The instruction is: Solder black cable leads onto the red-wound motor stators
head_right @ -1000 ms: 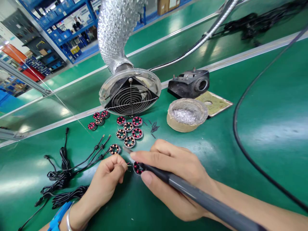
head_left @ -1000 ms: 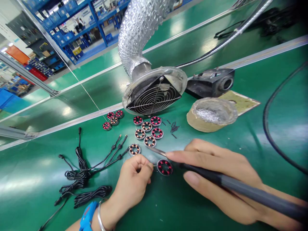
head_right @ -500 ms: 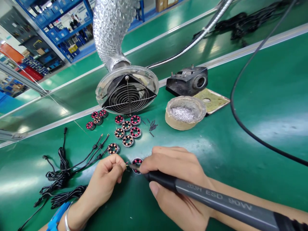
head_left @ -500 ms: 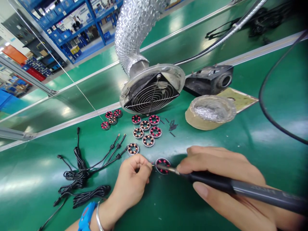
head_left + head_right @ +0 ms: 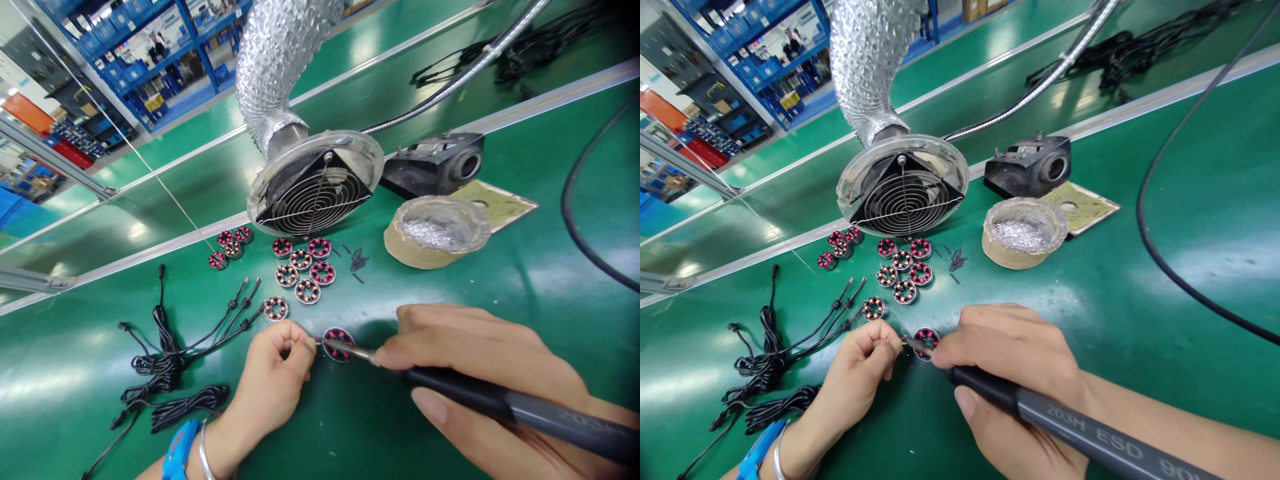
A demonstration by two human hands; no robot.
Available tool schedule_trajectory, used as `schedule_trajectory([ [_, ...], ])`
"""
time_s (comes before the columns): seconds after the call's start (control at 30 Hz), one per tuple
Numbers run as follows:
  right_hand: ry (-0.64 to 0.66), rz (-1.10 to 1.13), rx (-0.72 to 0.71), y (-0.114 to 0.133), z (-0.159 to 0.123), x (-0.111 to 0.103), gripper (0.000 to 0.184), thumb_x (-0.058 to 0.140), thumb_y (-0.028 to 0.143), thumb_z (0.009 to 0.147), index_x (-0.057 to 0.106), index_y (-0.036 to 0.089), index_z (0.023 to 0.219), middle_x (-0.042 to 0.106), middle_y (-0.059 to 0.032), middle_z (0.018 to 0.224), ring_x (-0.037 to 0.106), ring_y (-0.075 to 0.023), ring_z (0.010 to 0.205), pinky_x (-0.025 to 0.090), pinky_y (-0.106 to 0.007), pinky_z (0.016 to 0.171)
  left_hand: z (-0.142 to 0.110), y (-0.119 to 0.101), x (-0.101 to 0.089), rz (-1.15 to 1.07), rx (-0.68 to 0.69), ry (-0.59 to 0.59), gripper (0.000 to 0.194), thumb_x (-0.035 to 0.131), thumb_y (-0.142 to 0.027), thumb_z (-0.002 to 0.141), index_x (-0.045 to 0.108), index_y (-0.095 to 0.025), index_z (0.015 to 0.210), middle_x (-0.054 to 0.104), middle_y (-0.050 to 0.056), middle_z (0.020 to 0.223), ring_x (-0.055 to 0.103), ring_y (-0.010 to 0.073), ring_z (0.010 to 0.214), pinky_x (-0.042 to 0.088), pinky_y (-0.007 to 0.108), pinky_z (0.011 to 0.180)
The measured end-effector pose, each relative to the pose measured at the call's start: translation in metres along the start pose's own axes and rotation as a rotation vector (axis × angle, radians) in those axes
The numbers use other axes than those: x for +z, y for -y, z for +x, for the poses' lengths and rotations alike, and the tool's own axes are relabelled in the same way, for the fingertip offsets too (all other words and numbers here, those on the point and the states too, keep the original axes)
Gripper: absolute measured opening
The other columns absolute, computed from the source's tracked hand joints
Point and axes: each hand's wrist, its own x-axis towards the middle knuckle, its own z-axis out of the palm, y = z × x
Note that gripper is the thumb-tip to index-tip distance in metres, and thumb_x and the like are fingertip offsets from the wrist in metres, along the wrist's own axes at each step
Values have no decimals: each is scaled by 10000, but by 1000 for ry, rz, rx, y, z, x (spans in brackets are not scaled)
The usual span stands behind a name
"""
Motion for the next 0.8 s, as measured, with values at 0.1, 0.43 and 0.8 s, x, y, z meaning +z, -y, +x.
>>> schedule_trajectory([
  [0.1, -2, 1, 5, -1, 1, 0, 176, 533, 224, 896, 628, 303, 1022, 700, -70, 847, 710, -257, 781, 531, -356, 552, 0, 0, 0, 0, 0, 2, 188, 511, -321, 785, 499, -194, 646, 456, -56, 505, 359, 91, 472, 252, 210, 467],
  [0.43, 16, 78, -111, -16, 15, 10, 387, 532, 93, 913, 548, 269, 1256, 683, 11, 746, 640, -131, 563, 524, -245, 533, -1, 0, -4, 1, 40, 90, 255, 486, -339, 897, 488, -187, 693, 457, -51, 567, 349, 95, 525, 264, 225, 516],
  [0.8, 65, 115, -311, -27, 16, 48, 273, 486, 28, 898, 602, 203, 1072, 603, 31, 678, 520, -94, 532, 413, -200, 503, -8, 0, -15, 152, 173, 265, 356, 398, -459, 991, 513, -189, 789, 491, -27, 699, 413, 123, 637, 318, 248, 596],
])
